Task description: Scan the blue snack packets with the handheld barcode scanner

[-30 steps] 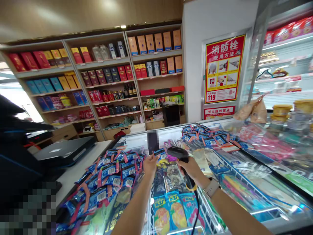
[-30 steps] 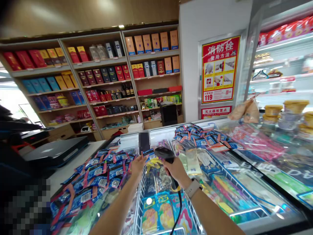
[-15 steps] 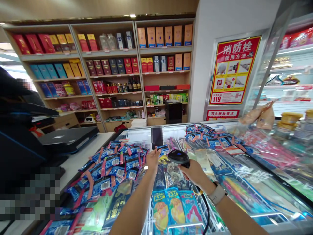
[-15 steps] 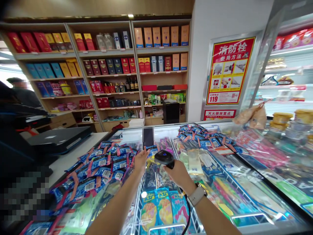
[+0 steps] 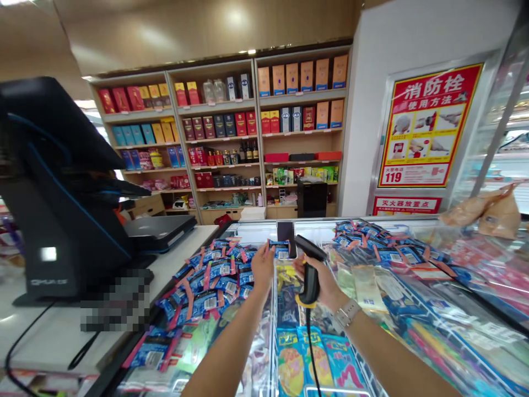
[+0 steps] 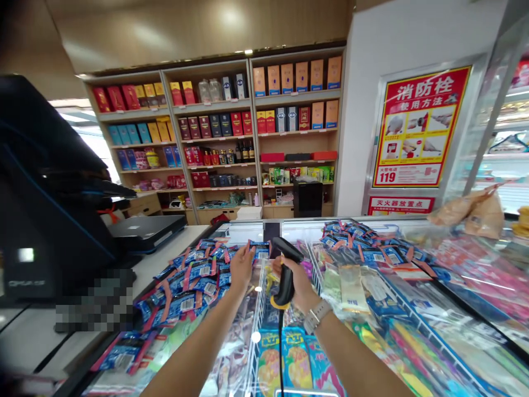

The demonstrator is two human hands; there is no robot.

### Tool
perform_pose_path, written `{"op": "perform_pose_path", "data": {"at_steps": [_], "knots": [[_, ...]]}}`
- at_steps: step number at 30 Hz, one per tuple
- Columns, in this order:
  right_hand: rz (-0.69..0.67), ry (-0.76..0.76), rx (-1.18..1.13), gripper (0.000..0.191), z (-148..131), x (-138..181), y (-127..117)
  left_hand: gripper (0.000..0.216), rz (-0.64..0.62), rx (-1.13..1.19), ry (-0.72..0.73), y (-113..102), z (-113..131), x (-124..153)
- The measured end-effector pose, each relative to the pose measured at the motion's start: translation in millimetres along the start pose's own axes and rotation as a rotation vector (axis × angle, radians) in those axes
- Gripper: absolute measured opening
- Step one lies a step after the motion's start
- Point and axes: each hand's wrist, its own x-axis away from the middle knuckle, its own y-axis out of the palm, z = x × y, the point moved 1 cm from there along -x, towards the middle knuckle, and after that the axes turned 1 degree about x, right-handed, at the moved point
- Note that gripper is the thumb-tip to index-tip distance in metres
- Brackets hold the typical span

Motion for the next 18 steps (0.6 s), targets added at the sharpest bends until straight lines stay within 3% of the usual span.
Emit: {"op": "perform_pose_path", "data": {"at_steps": [4,8,12,18], "knots": [[-0.116,0.168,-0.284,0.003,43.6,-21.8,62.7,0.039,0.128,-0.441,0.153,-79.1,14.4,-24.3],[-0.116,0.252,-0.342,0.009,94.6,-41.2,92.2,0.038,-0.08,-0.871,0.305,-131.0,-3.1,-26.8],[-0.075,0.23,-0.28,0.01,117.4,-53.9,92.7,0.037,-0.192,-1.001,0.302,-137.8,-22.2,-23.4],[-0.02,0.254,-0.31,0.007,100.0,-49.4,90.4,0.039,-0.153,-1.071,0.325,-131.5,-15.1,-23.4]]}}
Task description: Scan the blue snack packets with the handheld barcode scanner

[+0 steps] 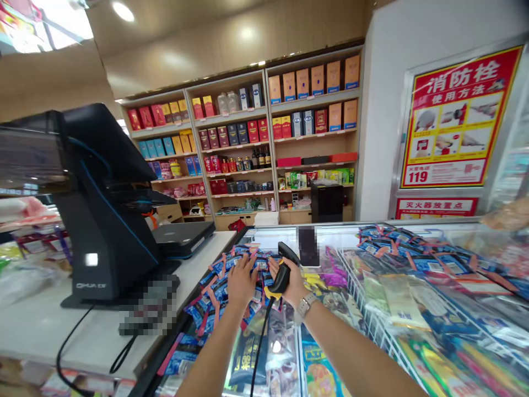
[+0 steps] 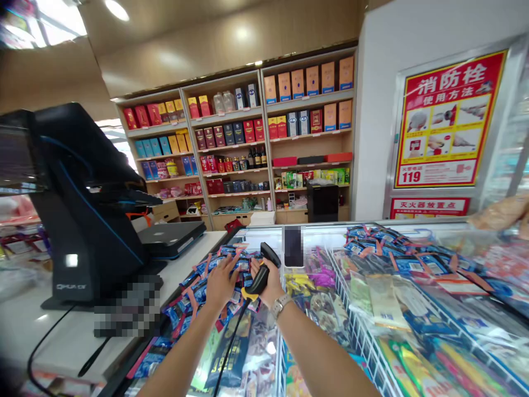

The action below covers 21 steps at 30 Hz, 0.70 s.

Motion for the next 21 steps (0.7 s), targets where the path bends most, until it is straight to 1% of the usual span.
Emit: {"op": "perform_pose_path", "data": {"at_steps": [2,4,5,7,9,11,13,15,17,18,21], "knots": [[-0.026,-0.017,-0.02,0.006,-17.1,8.4,-4.8,0.042,0.081,-0.008,0.046,-5.7,9.8,-0.1],[-0.053,-0.075,-0.014,0.005,-44.1,17.7,-18.7,0.042,0.148,0.044,0.135,-7.9,29.4,-1.5],[-0.044,-0.114,-0.001,0.004,-61.3,22.7,-29.5,0.041,0.152,0.093,0.187,-6.3,43.5,-2.9],[0.013,-0.214,0.027,0.003,-101.5,34.1,-57.9,0.038,0.096,0.212,0.288,3.8,79.1,-6.4],[0.107,-0.325,0.052,0.003,-146.7,47.8,-92.5,0.037,-0.02,0.324,0.376,23.1,122.1,-9.4],[0.216,-0.454,0.056,0.003,-193.0,64.3,-129.0,0.039,-0.162,0.412,0.438,49.2,168.1,-11.2],[0.313,-0.58,0.043,0.003,-236.0,82.3,-162.3,0.041,-0.307,0.48,0.458,78.5,213.8,-12.3],[0.38,-0.699,0.045,0.002,-272.7,99.4,-188.4,0.043,-0.424,0.546,0.454,107.3,257.6,-14.7],[0.429,-0.779,0.017,0.004,-300.8,112.6,-205.4,0.043,-0.479,0.609,0.443,133.1,299.1,-20.1],[0.448,-0.798,-0.006,0.005,-311.5,117.2,-210.5,0.043,-0.484,0.633,0.438,144.6,319.0,-24.2],[0.488,-0.805,-0.053,0.005,-331.2,123.8,-216.3,0.044,-0.441,0.643,0.412,173.8,373.2,-40.4]]}}
